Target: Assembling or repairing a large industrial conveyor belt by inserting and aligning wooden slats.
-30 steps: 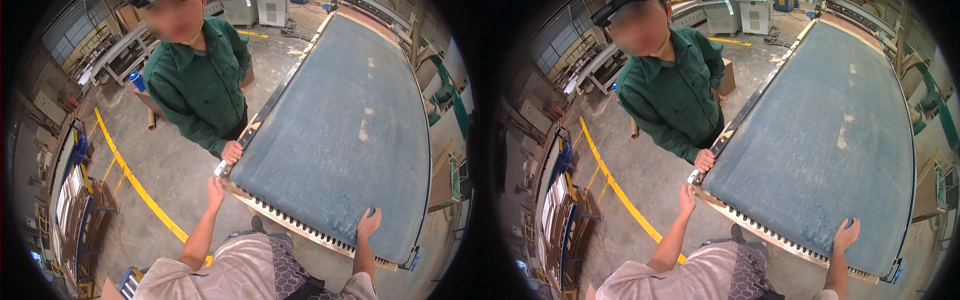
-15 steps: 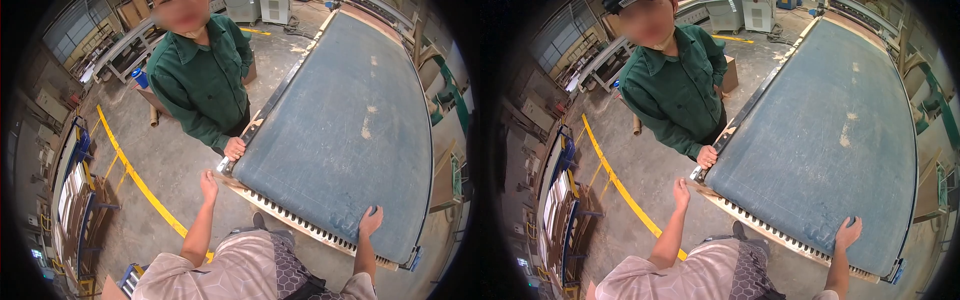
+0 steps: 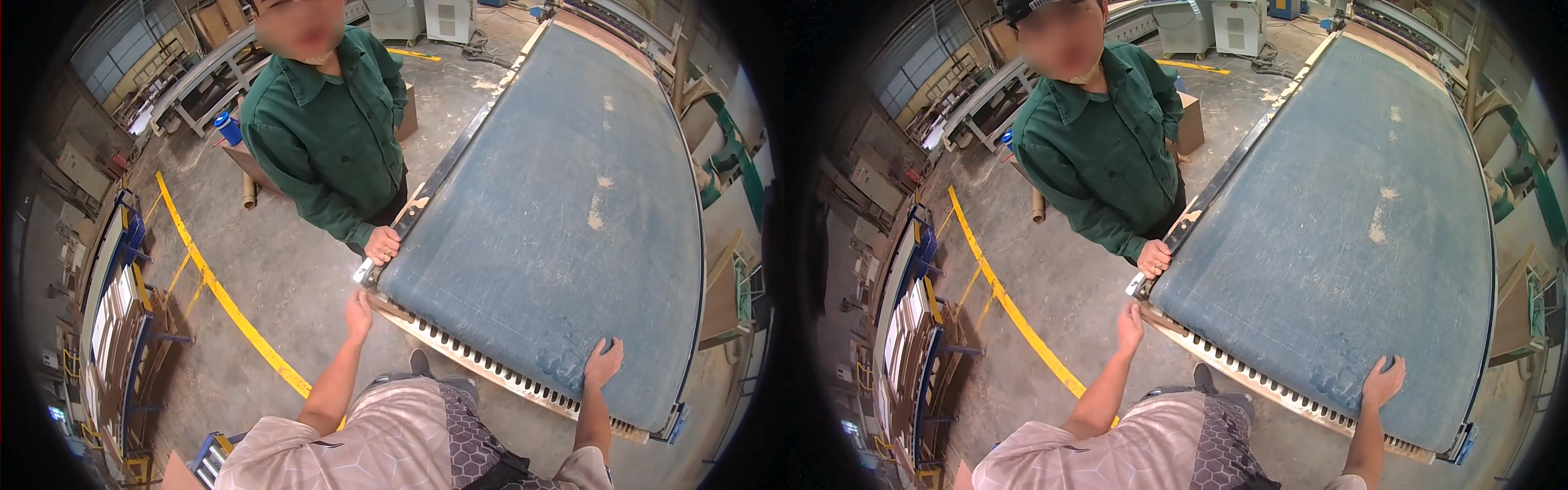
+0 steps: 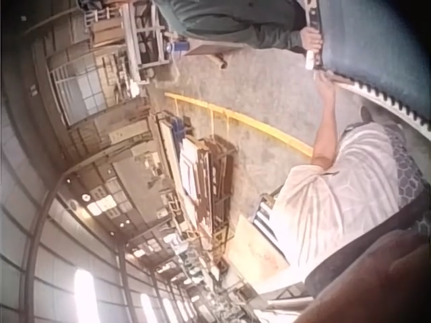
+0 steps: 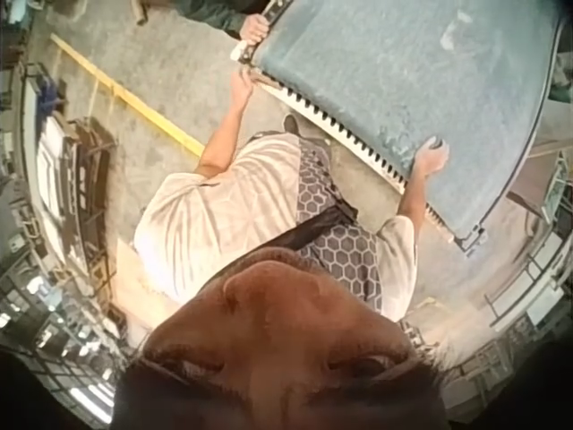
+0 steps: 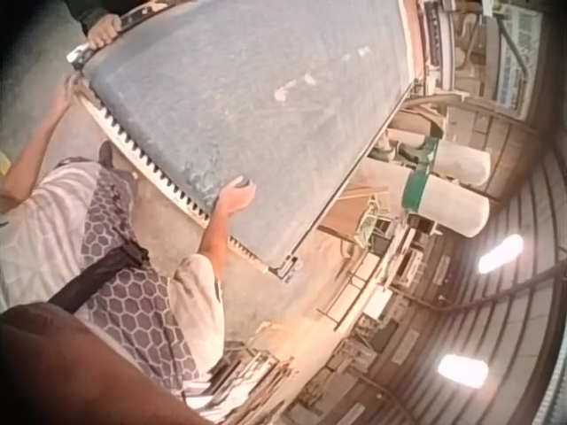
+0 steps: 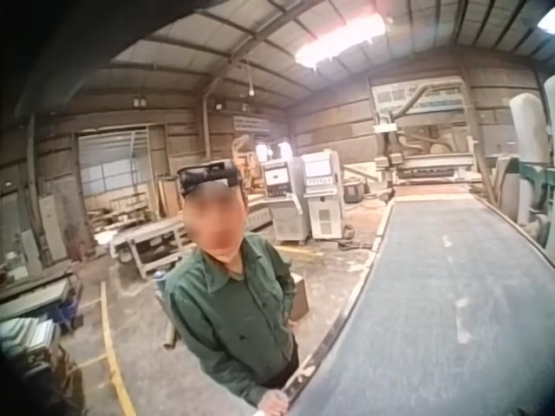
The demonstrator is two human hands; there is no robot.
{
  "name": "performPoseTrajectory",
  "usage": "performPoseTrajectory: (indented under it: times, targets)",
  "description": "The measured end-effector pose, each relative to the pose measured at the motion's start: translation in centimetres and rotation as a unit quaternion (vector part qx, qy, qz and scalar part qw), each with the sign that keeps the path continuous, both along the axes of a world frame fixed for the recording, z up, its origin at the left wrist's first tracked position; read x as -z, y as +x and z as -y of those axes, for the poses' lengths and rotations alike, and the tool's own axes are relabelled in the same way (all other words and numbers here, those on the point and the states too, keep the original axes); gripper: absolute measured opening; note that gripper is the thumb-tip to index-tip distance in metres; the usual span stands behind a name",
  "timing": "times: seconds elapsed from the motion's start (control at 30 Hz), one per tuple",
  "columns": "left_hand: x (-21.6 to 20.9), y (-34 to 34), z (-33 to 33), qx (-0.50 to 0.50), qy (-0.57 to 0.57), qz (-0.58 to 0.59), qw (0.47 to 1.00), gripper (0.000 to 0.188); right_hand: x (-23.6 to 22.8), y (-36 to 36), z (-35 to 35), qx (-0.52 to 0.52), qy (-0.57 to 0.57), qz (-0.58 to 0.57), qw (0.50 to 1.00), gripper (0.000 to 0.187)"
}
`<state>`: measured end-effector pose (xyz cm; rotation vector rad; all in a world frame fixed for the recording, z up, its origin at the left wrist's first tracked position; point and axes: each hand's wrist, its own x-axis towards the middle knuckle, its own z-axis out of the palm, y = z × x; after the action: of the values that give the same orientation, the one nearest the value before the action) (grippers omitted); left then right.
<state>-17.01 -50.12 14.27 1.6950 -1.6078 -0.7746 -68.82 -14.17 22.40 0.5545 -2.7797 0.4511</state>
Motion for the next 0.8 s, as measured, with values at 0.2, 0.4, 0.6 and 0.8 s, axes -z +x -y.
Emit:
performPoseTrajectory:
  times: [0.2,0.4,0.6,0.8]
  targets:
    - [-1.9,0.1,0.0,0.073,-0.008,-0.013,0.997,0.032,0.1,-0.2,-0.1,0.002,0.006,-0.006,1.000,0.044]
    - [2.5,-2.4,-3.0,0.116,0.058,0.039,0.991,0.034,0.2,-0.2,0.1,0.001,0.002,-0.015,1.000,0.044]
    - [2.1,1.1,-0.3,0.006,0.051,-0.036,0.998,0.030,0.0,0.4,-0.5,0.005,0.001,0.001,1.000,0.044]
    - [1.1,2.6,0.5,0.042,0.047,-0.012,0.998,0.032,0.8,-0.3,-0.1,-0.001,0.014,-0.003,1.000,0.044]
